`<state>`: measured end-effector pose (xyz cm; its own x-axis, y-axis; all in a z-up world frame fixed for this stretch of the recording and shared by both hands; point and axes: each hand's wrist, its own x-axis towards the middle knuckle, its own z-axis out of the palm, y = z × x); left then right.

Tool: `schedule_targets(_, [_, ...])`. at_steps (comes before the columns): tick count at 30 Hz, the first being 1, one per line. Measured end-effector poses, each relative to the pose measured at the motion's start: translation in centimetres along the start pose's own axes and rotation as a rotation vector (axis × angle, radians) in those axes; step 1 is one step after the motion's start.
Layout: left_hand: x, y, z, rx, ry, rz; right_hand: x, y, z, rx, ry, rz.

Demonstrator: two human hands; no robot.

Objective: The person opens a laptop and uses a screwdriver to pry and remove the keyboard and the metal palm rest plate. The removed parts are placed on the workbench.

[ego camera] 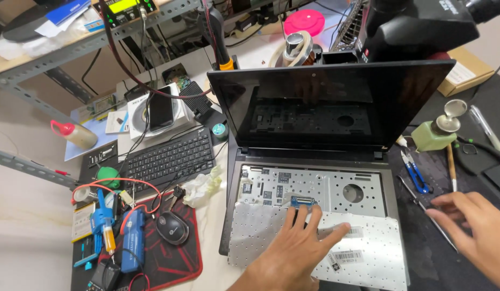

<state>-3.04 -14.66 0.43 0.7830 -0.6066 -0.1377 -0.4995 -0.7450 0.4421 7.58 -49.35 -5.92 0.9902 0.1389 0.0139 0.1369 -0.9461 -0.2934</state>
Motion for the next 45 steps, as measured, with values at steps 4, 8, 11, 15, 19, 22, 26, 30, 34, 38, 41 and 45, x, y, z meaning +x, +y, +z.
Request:
schedule_targets(4, [1.2, -0.1, 2.0, 0.070, 0.155, 0.096, -1.9, -3.0, -0.4, 0.157, 0.125, -0.412])
schedule_targets(8, [1.2, 0.5, 3.0, 0.202, 0.290, 0.209, -3.7, -5.9, 2.4, 0.035, -0.140, -0.675])
schedule_targets(11, [0.4, 1.2, 1.4, 0.164, 0.259, 0.202, -5.2, -8.9, 2.6, 0.029, -0.064, -0.702])
schedule_targets(15, [-0.2, 1.3, -0.6, 0.117, 0.281, 0.231, -5.1, -9.2, 2.2, 0.046, -0.078, -0.651])
schedule_targets(19, [-0.3, 1.5, -2.2, -0.016, 0.217, 0.190, -4.7, -7.4, 2.3, 0.149, -0.080, -0.633])
schedule_targets(22, [-0.4, 1.9, -2.7, -0.014, 0.264, 0.165, -4.8, -7.3, 1.4, 0.177, -0.035, -0.612])
schedule_targets(26, [0.1, 1.8, -2.1, 0.035, 0.340, 0.175, -4.5, -7.5, 0.1, 0.148, -0.010, -0.513])
schedule_targets(30, [0.5, 2.0, -1.4, 0.114, 0.389, 0.175, -3.9, -6.6, 0.8, 0.121, -0.016, -0.486])
schedule_targets(34, [0.9, 2.0, -1.6, 0.096, 0.381, 0.181, -3.5, -5.9, 1.8, 0.108, -0.007, -0.477])
schedule_targets(38, [1.1, 1.9, -1.2, 0.055, 0.370, 0.160, -3.3, -5.8, 1.9, 0.132, 0.010, -0.491])
schedule_targets(41, [1.2, 1.7, -0.9, 0.019, 0.385, 0.183, -3.3, -5.5, 2.4, 0.107, 0.043, -0.485])
schedule_targets(45, [1.2, 1.6, -0.6, 0.110, 0.435, 0.181, -2.6, -4.7, 2.7, 0.051, 0.048, -0.469])
